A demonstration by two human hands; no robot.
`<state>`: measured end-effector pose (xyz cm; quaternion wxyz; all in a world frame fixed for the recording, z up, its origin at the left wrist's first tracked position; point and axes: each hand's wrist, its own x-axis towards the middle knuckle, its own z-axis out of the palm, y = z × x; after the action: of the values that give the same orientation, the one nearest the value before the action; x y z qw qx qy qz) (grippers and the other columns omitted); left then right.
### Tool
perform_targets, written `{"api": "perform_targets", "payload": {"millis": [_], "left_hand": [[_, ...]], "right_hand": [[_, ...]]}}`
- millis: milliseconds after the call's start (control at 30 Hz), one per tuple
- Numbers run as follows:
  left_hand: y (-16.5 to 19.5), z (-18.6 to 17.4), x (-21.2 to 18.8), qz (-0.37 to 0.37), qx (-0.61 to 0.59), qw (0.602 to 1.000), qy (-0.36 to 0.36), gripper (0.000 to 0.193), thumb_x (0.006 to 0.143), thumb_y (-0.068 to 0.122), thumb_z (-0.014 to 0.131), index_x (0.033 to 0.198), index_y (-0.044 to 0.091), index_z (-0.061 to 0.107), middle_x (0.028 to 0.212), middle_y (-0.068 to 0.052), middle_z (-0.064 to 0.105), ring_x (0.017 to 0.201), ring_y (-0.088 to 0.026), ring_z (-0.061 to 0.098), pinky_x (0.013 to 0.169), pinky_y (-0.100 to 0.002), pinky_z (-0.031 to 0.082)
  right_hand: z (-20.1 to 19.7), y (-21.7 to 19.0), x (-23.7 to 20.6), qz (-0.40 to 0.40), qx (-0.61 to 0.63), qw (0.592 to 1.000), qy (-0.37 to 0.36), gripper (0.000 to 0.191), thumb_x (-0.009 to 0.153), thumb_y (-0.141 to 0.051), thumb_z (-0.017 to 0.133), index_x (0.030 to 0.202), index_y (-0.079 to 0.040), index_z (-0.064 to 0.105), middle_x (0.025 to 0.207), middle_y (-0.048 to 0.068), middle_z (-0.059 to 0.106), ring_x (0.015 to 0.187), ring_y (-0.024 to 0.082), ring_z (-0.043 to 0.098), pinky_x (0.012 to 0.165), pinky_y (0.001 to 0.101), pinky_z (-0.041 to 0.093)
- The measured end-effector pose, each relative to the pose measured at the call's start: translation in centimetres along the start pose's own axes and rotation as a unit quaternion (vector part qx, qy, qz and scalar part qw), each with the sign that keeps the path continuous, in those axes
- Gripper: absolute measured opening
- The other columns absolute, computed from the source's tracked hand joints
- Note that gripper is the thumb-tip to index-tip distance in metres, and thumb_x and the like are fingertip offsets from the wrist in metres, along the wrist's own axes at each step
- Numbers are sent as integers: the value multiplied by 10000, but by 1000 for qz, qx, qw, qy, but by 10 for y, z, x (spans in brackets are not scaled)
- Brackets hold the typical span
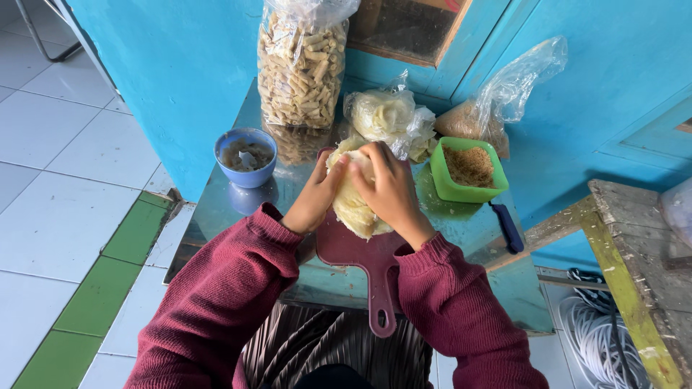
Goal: The person separates thin, round pastry wrappers one at a time from a stacked pile, peeling each delicate sheet away by hand and setting it on a cutting board. They repeatedly lift, turn, and pull apart the soft sheets, working through the stack on the work table.
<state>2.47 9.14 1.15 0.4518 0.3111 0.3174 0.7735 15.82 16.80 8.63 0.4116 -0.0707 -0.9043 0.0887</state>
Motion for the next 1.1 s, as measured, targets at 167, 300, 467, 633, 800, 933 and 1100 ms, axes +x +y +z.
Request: {"api": "perform_targets", "payload": {"millis": [167,300,467,633,800,933,1100], "left_hand": [[-5,-4,2,11,22,1000,-13,409,1073,294,501,1394,49,435,1191,-101,643,1003,-125,642,809,-263,563],[-4,-7,1,38,103,994,-27,363,1103,289,484,1363,36,474,1118,-99,647,965,-107,622,809,-255,546],[1,-8,1,97,116,989,4,337,1112,300,473,1325,45,527,1113,-58,655,967,-80,604,852,-238,519],[14,-8,-1,130,-12,991,19,306,1121,257,489,1314,23,529,1178,-86,645,1050,-124,625,933,-266,529],[39,-14,-3,156,-68,982,77,342,1075,276,460,1316,37,503,1204,-162,664,1085,-258,697,941,-382,594],[55,-21,-1,195,-114,969,98,400,1066,268,421,1378,30,495,1268,-190,648,1122,-302,694,977,-426,589],[60,-22,-3,212,-115,966,95,416,1095,289,408,1400,17,484,1274,-198,634,1125,-306,684,970,-427,585]], "right_hand": [[-1,17,6,-77,-63,994,34,192,1006,-161,716,1037,-59,556,829,82,687,644,224,694,537,332,528],[3,49,10,9,-153,987,58,177,1100,-180,657,1007,-57,570,690,31,639,496,158,627,390,276,453],[-12,81,3,245,17,959,139,251,1146,-298,546,1049,-69,578,743,71,570,657,138,555,576,380,450],[-31,97,11,354,313,857,207,324,1161,-324,620,1016,-36,590,956,35,553,867,117,514,799,361,484],[-48,99,11,403,461,763,206,340,1018,-340,659,1172,-37,661,1084,60,698,956,186,693,816,351,605],[-53,95,9,467,460,737,167,347,971,-335,658,1178,-57,651,1102,83,707,969,218,722,809,380,632],[-39,94,3,464,467,751,48,374,967,-321,624,1235,-69,688,1179,89,723,996,179,714,814,305,610]]}}
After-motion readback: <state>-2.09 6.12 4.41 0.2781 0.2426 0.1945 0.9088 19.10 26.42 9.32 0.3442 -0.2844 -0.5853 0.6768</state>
